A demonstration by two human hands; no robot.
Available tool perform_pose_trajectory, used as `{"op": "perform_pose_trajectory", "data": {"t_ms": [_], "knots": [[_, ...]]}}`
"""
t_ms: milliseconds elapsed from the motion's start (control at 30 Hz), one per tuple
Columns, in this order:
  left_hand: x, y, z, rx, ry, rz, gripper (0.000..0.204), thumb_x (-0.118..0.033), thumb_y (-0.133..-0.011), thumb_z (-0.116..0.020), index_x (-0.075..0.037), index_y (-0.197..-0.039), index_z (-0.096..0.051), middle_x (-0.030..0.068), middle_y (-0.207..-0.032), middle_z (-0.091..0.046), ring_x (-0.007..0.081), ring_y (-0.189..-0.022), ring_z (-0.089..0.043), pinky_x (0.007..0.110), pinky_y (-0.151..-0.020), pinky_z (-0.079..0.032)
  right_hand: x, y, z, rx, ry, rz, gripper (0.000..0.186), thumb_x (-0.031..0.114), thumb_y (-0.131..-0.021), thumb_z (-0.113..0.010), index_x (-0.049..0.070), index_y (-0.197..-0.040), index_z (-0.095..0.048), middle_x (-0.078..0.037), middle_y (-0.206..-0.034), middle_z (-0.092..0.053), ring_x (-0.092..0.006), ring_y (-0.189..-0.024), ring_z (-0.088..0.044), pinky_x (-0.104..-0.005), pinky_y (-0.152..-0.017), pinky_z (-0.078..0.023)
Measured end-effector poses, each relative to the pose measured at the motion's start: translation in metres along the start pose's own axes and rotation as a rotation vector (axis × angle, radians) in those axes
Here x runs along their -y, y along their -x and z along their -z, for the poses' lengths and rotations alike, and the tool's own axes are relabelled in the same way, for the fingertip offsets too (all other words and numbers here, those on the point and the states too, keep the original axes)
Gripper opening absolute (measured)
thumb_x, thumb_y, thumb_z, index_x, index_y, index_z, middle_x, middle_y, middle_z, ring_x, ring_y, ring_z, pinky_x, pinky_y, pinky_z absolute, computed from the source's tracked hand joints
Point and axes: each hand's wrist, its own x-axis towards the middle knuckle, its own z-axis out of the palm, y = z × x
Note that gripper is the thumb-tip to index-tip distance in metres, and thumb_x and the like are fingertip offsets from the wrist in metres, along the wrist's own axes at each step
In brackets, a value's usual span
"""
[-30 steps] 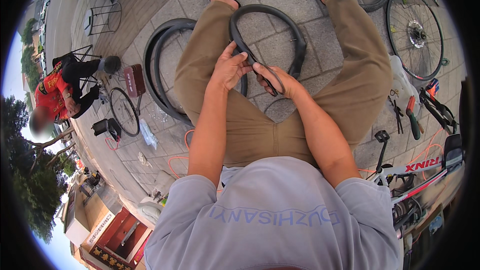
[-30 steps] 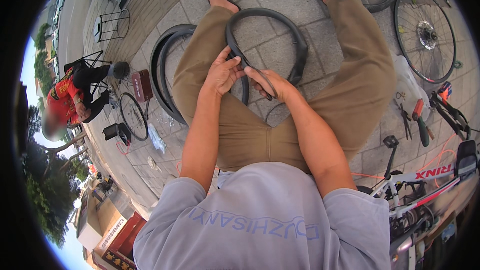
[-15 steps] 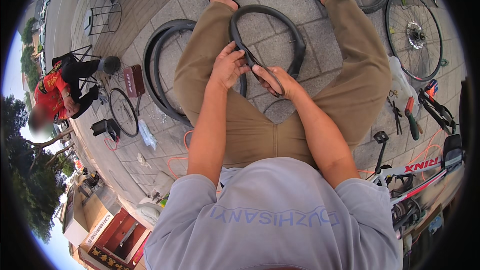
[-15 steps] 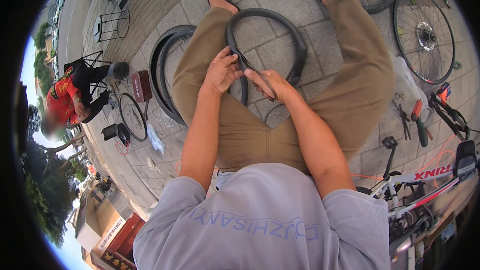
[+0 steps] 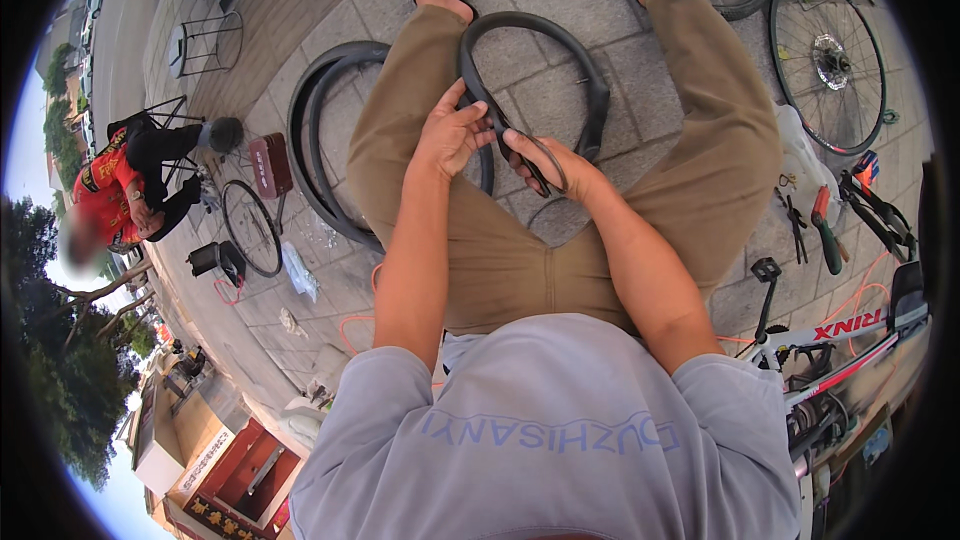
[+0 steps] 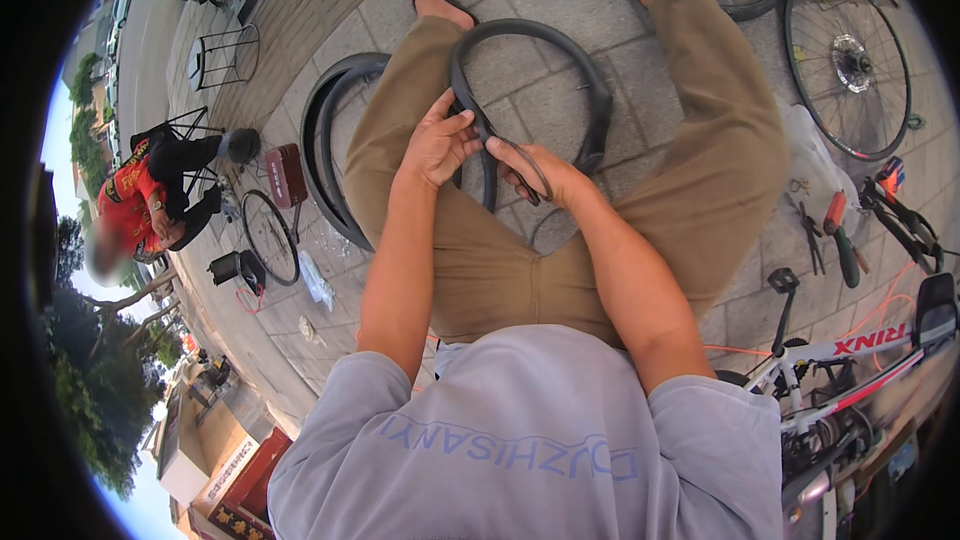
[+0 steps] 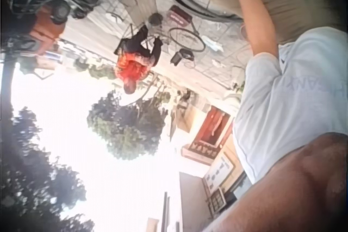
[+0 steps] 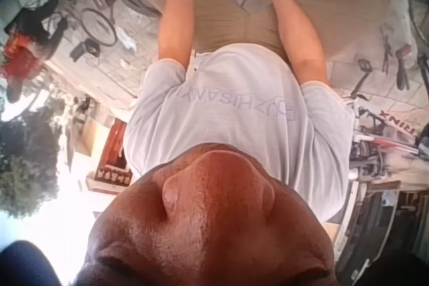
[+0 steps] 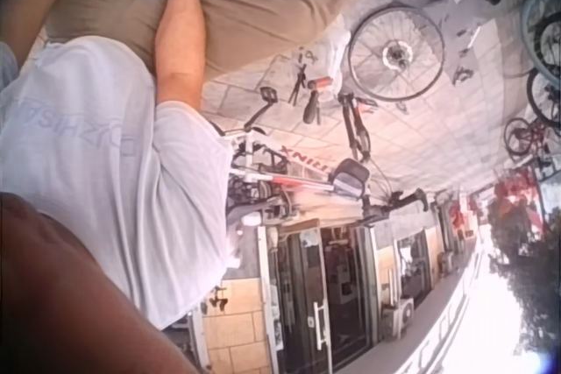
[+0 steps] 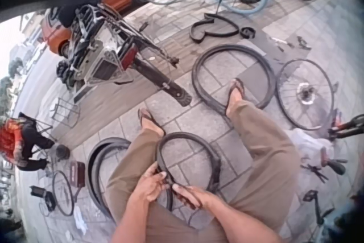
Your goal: The person sits on the ground and inspects a bicycle inner tube, then picks up a bicycle wheel and begins fitting the inner tube into the tire mounted on the rim. The person works by hand to seat the tube inside the tire around the rim.
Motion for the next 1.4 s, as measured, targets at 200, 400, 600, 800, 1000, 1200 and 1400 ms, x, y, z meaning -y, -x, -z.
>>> {"op": "perform_pose_trajectory", "data": {"t_ms": [200,400,600,800,1000,1200,1400], "knots": [[0.002,0.002,-0.003,-0.038,0.022,0.01,0.065,0.0,-0.1,-0.064,-0.014,-0.16,-0.041,0.0023,-0.107,-0.069,0.0157,-0.086,-0.065,0.036,-0.077,-0.06,-0.003,-0.003,-0.001,0.021,-0.035,0.027,0.071,0.076,-0.097,-0.053,0.007,-0.082,-0.061,-0.001,-0.069,-0.051,-0.0119,-0.053,-0.047,-0.0291,-0.05,-0.037],[0.005,-0.002,0.002,0.015,0.058,-0.009,0.081,0.001,-0.098,-0.065,-0.01,-0.167,-0.023,0.0048,-0.103,-0.067,0.0187,-0.086,-0.065,0.041,-0.08,-0.06,-0.005,-0.004,-0.001,0.029,-0.083,0.024,0.069,0.075,-0.097,-0.056,0.008,-0.081,-0.06,0.0,-0.066,-0.049,-0.0103,-0.052,-0.045,-0.0282,-0.048,-0.035],[0.005,0.0,-0.001,-0.008,0.053,-0.012,0.082,0.002,-0.099,-0.064,-0.009,-0.167,-0.021,0.0056,-0.103,-0.068,0.0183,-0.086,-0.065,0.04,-0.078,-0.06,-0.008,-0.004,-0.001,-0.012,-0.019,0.017,0.07,0.074,-0.095,-0.058,0.006,-0.084,-0.064,0.001,-0.065,-0.048,-0.01,-0.052,-0.044,-0.0277,-0.048,-0.034],[0.002,0.003,-0.002,0.024,0.063,-0.004,0.086,0.003,-0.099,-0.063,-0.007,-0.169,-0.014,0.0085,-0.105,-0.069,0.0195,-0.087,-0.067,0.042,-0.077,-0.062,-0.008,-0.003,-0.004,-0.044,0.034,-0.002,0.066,0.073,-0.098,-0.057,0.01,-0.078,-0.057,0.001,-0.065,-0.048,-0.01,-0.052,-0.044,-0.027,-0.049,-0.036],[0.005,0.007,-0.005,0.108,0.034,0.007,0.078,0.002,-0.101,-0.059,-0.007,-0.167,-0.02,0.0122,-0.116,-0.071,0.0232,-0.095,-0.074,0.042,-0.081,-0.064,-0.003,-0.006,0.0,-0.018,-0.008,0.009,0.068,0.073,-0.098,-0.056,0.006,-0.087,-0.06,-0.001,-0.071,-0.051,-0.0125,-0.058,-0.048,-0.028,-0.054,-0.039],[0.005,0.009,-0.01,0.099,0.037,0.003,0.075,0.003,-0.102,-0.058,-0.007,-0.166,-0.022,0.0131,-0.116,-0.071,0.0238,-0.095,-0.074,0.043,-0.082,-0.064,-0.003,-0.004,0.001,0.003,-0.051,0.022,0.067,0.074,-0.096,-0.057,0.007,-0.093,-0.066,0.003,-0.069,-0.047,-0.0094,-0.056,-0.044,-0.0273,-0.049,-0.034],[0.006,0.009,-0.01,0.097,0.046,0.004,0.075,0.003,-0.102,-0.058,-0.006,-0.166,-0.021,0.0138,-0.116,-0.071,0.0242,-0.096,-0.074,0.043,-0.082,-0.064,-0.003,-0.004,0.001,-0.033,-0.02,0.0,0.067,0.072,-0.096,-0.058,0.006,-0.09,-0.067,0.003,-0.065,-0.047,-0.0092,-0.052,-0.044,-0.0283,-0.047,-0.034]]}}
